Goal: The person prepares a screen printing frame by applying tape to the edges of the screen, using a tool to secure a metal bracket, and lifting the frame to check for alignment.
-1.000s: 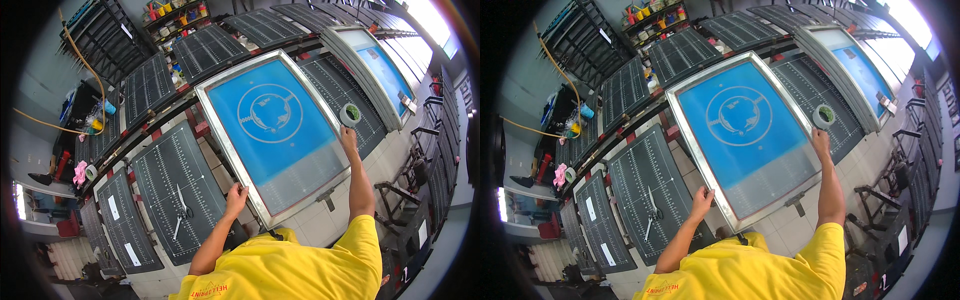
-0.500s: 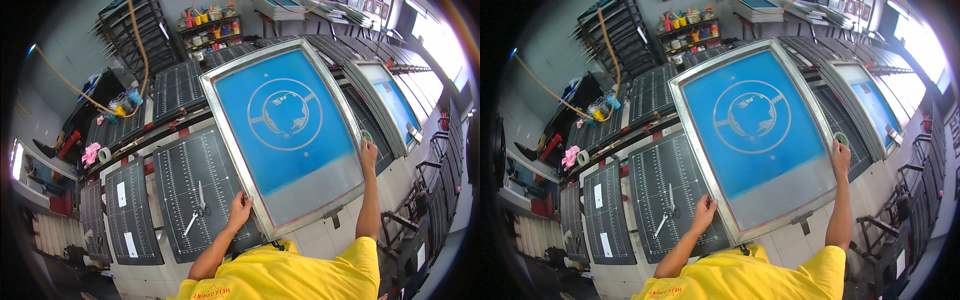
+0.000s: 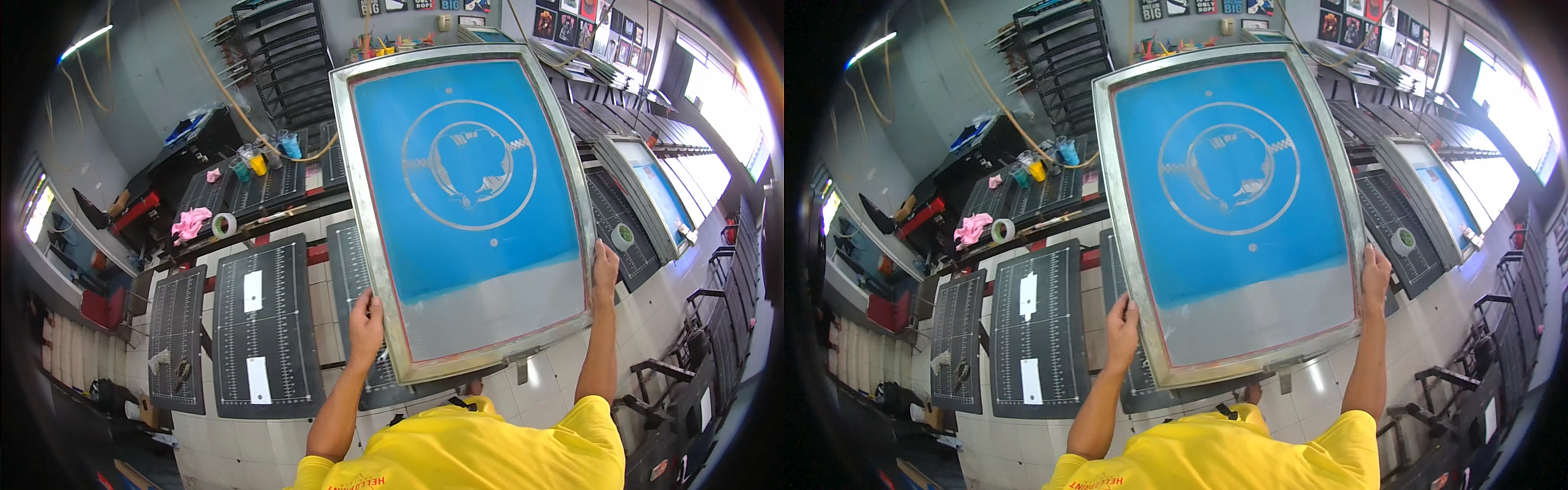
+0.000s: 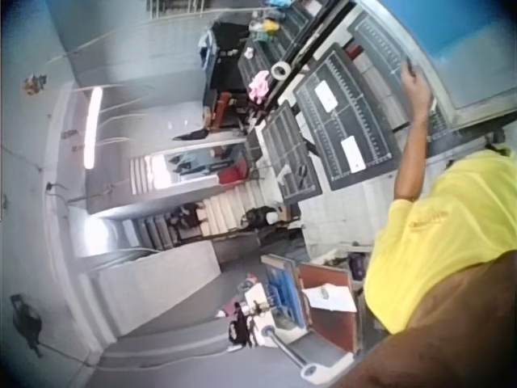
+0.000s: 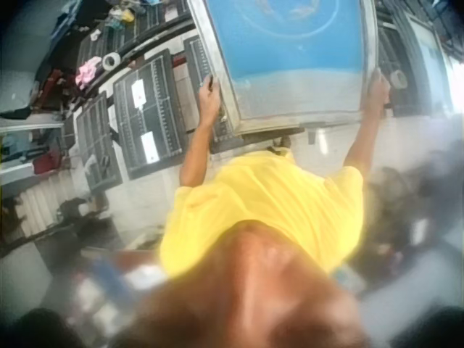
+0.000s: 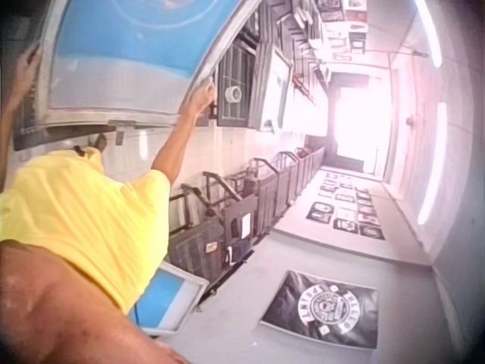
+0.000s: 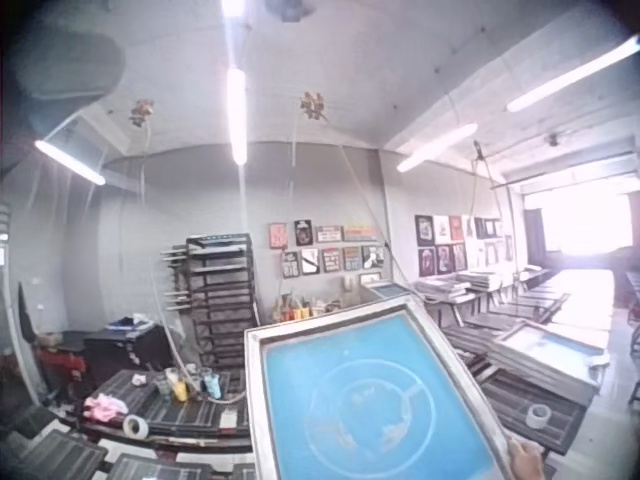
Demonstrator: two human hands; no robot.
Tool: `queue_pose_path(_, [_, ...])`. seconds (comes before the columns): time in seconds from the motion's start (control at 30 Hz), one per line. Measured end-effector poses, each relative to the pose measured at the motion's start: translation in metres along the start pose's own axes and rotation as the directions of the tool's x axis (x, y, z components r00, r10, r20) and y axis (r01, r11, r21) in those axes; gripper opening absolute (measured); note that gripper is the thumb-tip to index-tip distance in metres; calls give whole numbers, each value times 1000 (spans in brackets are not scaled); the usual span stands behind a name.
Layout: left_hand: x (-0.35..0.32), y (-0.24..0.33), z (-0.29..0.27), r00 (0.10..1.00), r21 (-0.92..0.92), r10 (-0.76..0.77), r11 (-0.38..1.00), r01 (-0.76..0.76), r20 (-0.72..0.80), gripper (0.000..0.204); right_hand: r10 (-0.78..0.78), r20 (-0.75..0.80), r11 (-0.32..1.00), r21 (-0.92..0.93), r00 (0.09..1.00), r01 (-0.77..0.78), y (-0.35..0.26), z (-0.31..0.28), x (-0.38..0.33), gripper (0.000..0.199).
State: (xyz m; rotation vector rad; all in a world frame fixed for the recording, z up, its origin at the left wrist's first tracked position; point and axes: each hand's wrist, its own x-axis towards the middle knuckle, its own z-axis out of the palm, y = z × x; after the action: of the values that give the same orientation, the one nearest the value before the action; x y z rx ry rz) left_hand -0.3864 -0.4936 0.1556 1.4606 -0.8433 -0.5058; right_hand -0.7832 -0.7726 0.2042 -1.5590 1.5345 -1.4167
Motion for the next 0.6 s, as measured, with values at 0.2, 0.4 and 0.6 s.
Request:
queue_pose_path(0.2, [7, 14, -112, 986, 184, 102, 980, -77, -130, 39, 127, 44, 958, 252, 991, -134, -42, 64, -115, 34])
queue_pose_path(0.4, [44, 30, -210, 908, 371, 195, 928, -48, -370, 42, 191, 202, 822, 502, 960, -269, -45, 145, -213, 28])
queue_pose_path(0.6, [74, 65, -306, 844, 625, 382, 778, -73, -377, 51, 142, 415, 653, 643, 898, -401, -33, 202, -310, 31])
